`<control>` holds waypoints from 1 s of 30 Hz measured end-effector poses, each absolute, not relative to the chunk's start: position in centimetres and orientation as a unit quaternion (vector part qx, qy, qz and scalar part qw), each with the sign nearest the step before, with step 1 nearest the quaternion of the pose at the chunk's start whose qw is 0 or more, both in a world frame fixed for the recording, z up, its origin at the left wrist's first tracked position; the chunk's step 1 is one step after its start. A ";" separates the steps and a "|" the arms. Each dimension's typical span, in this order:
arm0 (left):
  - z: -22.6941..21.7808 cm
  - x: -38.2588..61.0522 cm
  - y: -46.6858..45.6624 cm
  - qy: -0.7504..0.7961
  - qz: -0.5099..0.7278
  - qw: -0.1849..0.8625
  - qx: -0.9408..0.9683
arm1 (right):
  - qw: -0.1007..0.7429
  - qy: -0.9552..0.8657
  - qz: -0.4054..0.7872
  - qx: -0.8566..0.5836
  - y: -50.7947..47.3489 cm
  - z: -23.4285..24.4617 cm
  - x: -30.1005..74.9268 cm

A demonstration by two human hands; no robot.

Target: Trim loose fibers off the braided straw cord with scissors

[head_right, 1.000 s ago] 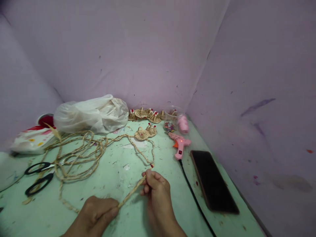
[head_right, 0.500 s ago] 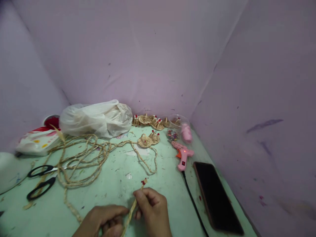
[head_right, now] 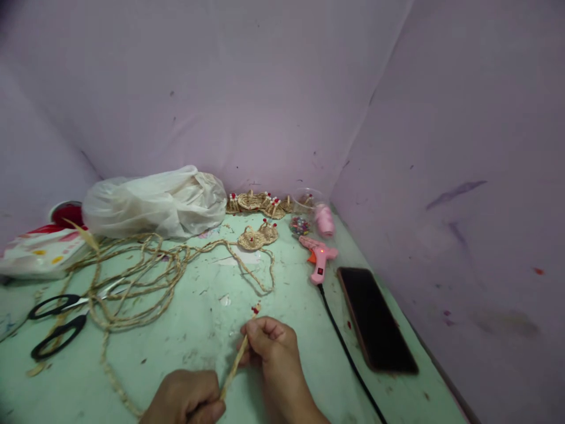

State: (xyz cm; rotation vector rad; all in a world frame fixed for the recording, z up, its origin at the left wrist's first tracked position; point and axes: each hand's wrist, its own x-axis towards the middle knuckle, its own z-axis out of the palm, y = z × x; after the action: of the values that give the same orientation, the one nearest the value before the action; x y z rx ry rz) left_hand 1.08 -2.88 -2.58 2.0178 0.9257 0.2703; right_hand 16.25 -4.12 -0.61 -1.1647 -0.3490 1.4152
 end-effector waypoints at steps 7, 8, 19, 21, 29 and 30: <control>-2.0 1.5 -3.6 0.382 0.136 0.370 0.836 | 0.605 -0.126 0.612 -0.493 -3.9 -0.3 16.5; -1.8 1.5 -3.6 0.397 0.138 0.372 0.827 | 0.609 -0.132 0.609 -0.490 -3.9 -0.2 16.6; -0.4 1.8 -2.7 0.438 0.186 0.617 0.627 | 0.618 -0.245 0.552 -0.504 -4.0 -0.4 16.6; -0.3 1.9 -2.6 0.447 0.190 0.630 0.606 | 0.597 -0.290 0.561 -0.495 -4.2 -0.2 16.3; -0.5 2.1 -2.7 0.432 0.211 0.587 0.651 | 0.580 -0.324 0.535 -0.522 -4.3 -0.9 14.8; -0.5 2.1 -2.7 0.428 0.217 0.578 0.660 | 0.584 -0.319 0.529 -0.527 -4.2 -1.1 14.7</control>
State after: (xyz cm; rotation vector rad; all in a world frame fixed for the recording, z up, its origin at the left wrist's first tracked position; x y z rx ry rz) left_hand 2.10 -2.71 -0.54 1.5441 1.0006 0.5082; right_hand 14.69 -4.19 -1.11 -1.2295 -0.7434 1.2357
